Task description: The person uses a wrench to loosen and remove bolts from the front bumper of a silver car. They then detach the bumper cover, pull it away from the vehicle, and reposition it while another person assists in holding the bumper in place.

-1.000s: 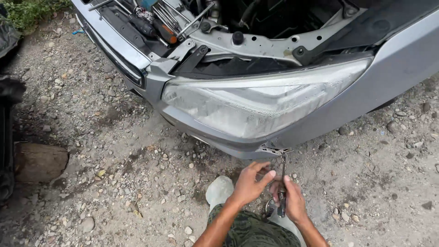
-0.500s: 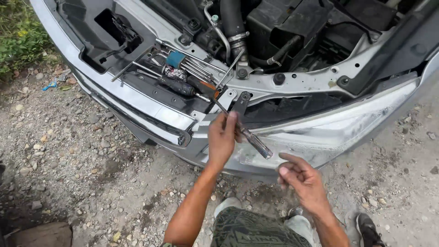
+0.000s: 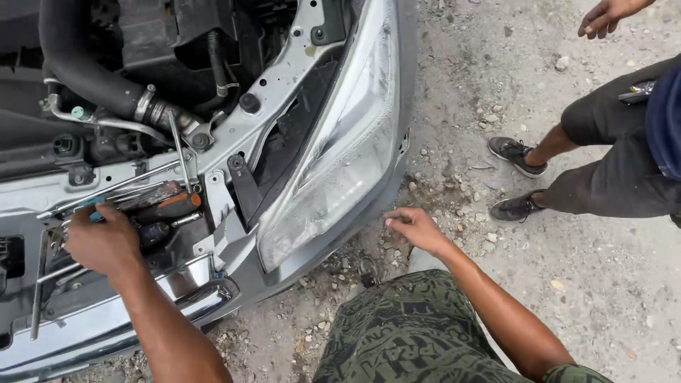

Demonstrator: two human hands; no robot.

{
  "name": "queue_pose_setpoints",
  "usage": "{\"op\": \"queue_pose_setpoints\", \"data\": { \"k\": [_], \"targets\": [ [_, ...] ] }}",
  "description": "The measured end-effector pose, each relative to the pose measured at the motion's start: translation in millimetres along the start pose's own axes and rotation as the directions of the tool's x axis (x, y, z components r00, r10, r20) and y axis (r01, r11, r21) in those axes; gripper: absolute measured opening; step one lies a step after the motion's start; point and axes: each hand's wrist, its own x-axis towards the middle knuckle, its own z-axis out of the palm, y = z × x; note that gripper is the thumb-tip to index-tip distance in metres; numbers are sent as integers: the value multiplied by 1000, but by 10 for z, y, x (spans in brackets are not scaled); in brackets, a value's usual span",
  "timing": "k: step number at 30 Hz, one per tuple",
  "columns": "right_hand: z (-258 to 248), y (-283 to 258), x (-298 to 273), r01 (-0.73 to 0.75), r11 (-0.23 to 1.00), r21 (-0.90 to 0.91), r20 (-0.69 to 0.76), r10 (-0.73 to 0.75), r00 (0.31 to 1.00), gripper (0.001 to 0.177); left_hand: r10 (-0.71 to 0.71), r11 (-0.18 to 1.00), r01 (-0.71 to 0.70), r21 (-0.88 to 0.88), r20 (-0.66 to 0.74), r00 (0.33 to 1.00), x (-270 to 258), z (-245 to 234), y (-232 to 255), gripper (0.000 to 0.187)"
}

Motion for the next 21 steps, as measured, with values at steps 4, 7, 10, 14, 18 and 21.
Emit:
{"op": "queue_pose_setpoints", "data": {
  "k": [4,7,10,14,18,21],
  "targets": [
    [-188,519,63,-43,999,9,-122,44,992,33,49,997,-50,59,21,999,-161,-344,228,31],
    [-307,859,23,-99,995,-28,-126,95,987,40,175,984,-173,32,-85,981,-572,-680,753,34],
    [-507,1212,50,-147,984,-101,-39,144,989,50,256,933,-296,-203,-202,945,-1280,-676,1266,33],
    [-868,1438,266,-293,938,-185,66,310,949,63,475,838,-467,-282,-45,879,-1952,-426,2003,37],
    [-1113,1501,750,-274,942,-193,106,298,949,68,502,859,-495,-129,30,864,-2105,83,2435,67],
    [-1146,1698,1131,-261,951,165,134,241,961,71,519,855,-516,46,-70,852,-2181,415,2310,76]
  ]
}}
